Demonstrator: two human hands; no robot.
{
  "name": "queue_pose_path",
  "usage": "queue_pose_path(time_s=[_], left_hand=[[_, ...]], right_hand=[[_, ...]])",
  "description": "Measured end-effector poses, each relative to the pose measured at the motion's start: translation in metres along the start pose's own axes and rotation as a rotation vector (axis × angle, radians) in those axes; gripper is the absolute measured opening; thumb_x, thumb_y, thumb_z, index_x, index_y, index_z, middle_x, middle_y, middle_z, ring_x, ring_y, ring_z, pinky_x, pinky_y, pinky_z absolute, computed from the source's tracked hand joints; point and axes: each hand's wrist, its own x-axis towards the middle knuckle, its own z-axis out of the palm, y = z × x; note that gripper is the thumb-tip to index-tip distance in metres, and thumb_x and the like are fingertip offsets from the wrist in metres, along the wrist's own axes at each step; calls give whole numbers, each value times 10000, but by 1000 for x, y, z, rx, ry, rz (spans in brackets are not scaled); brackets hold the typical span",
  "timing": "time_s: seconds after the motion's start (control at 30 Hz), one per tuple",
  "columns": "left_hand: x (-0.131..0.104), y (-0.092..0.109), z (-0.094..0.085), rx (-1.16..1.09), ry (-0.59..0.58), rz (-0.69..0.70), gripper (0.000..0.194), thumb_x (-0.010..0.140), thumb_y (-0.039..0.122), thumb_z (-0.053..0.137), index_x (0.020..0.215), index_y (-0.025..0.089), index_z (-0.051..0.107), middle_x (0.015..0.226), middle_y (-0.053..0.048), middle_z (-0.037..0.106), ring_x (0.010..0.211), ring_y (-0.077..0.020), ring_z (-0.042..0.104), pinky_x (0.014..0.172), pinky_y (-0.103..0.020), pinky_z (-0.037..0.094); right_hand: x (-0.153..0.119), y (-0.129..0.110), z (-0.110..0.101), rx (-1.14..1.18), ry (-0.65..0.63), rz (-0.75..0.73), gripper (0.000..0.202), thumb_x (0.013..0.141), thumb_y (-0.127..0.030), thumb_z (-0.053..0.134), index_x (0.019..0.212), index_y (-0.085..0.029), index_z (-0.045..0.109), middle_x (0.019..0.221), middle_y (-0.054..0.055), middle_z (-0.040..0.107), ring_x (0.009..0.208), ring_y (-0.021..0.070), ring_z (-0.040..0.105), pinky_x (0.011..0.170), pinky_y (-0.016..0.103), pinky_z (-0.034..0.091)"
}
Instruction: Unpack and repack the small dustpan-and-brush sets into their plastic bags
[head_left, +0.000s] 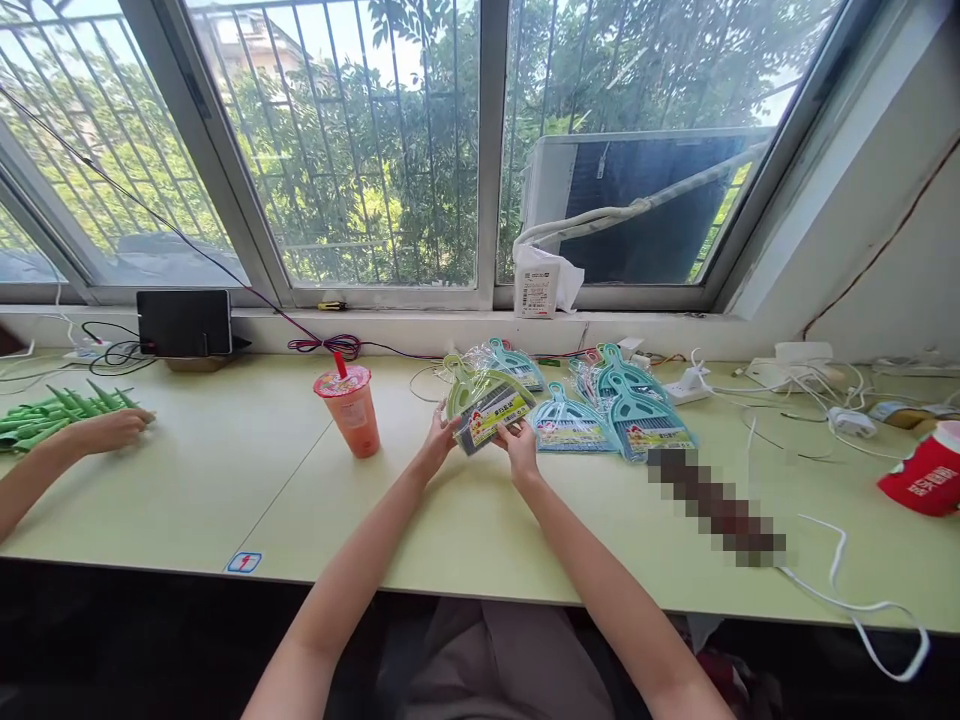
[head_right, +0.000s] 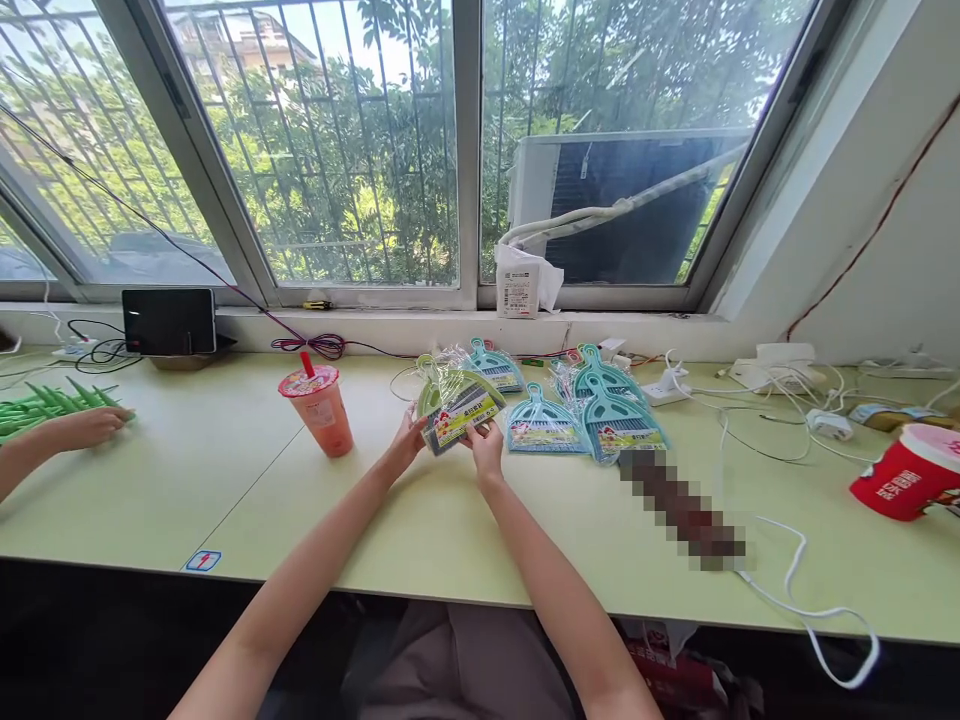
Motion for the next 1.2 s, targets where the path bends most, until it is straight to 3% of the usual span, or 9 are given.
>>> queue_pose_path(time_s=[0.1, 0.17, 0.27, 0.4, 0.53, 0.67, 0.77, 0.87, 1.2], left_hand=[[-1, 3, 0, -415, -125, -237, 634, 912, 295, 548, 1471, 341, 251, 1198, -22, 670, 1010, -212, 657, 836, -388, 551], [-2, 6, 0, -601, -116, -348, 759, 916, 373, 531, 1510, 327, 61, 1264, -59, 631, 1043, -234, 646, 859, -413, 541], [-4, 10, -1, -764, -92, -351, 1002, 850, 479, 603, 1490, 300, -147, 1346, -111, 560, 1127, -259, 608, 920, -447, 510], [-6, 10, 3, -762, -110, -282, 1329, 647, 364, 830, 1454, 341, -226, 1340, -122, 556, 1186, -245, 570, 1029, -476, 430], [-9, 7, 11, -746, -135, -176, 1337, 626, 350, 844, 1443, 394, -213, 1357, -110, 532, 1170, -233, 581, 1032, -487, 426], [-10, 8, 14, -739, -75, -92, 1336, 615, 378, 845, 1460, 363, -189, 1363, -131, 512, 1196, -243, 560, 1042, -451, 420], [-11, 14, 15, -748, -100, -20, 1360, 602, 401, 848, 1461, 348, -205, 1344, -138, 523, 1190, -249, 562, 1037, -450, 421], [-14, 19, 19, -772, -140, 31, 1382, 584, 406, 856, 1463, 338, -208, 1371, -149, 499, 1230, -258, 530, 1040, -446, 414], [-22, 16, 33, -779, -228, 79, 1350, 605, 345, 852, 1468, 342, -185, 1394, -147, 478, 1266, -255, 501, 1067, -463, 382]], right_hand=[[-1, -2, 3, -27, -27, -16, 376, 599, -209, 759, 927, -174, 580, 849, 44, 704, 805, 196, 685, 752, 380, 613], [-1, -3, 3, -40, -38, -8, 364, 587, -198, 752, 906, -175, 579, 856, 42, 704, 812, 195, 682, 747, 376, 611], [0, -3, 3, -64, -43, 1, 324, 597, -196, 718, 892, -171, 587, 848, 35, 703, 797, 185, 678, 740, 358, 609], [0, -4, 2, -100, -17, 0, 278, 641, -206, 668, 909, -171, 603, 857, 31, 704, 774, 167, 674, 719, 315, 606], [0, -4, 0, -96, 31, 32, 206, 684, -233, 639, 880, -174, 612, 835, 28, 698, 716, 158, 673, 665, 291, 604], [3, -1, 0, -70, 50, 60, 192, 690, -268, 647, 853, -173, 617, 822, 24, 700, 703, 153, 675, 655, 275, 592], [7, 0, -1, 21, 132, 53, 205, 687, -321, 653, 828, -180, 606, 843, 27, 705, 779, 158, 682, 690, 254, 577], [12, -3, -6, 96, 227, 42, 279, 651, -349, 691, 862, -193, 597, 867, 25, 709, 831, 167, 683, 679, 245, 563], [15, -14, -14, 11, 333, 38, 517, 543, -366, 777, 990, -175, 604, 991, 62, 709, 863, 187, 664, 626, 244, 527]])
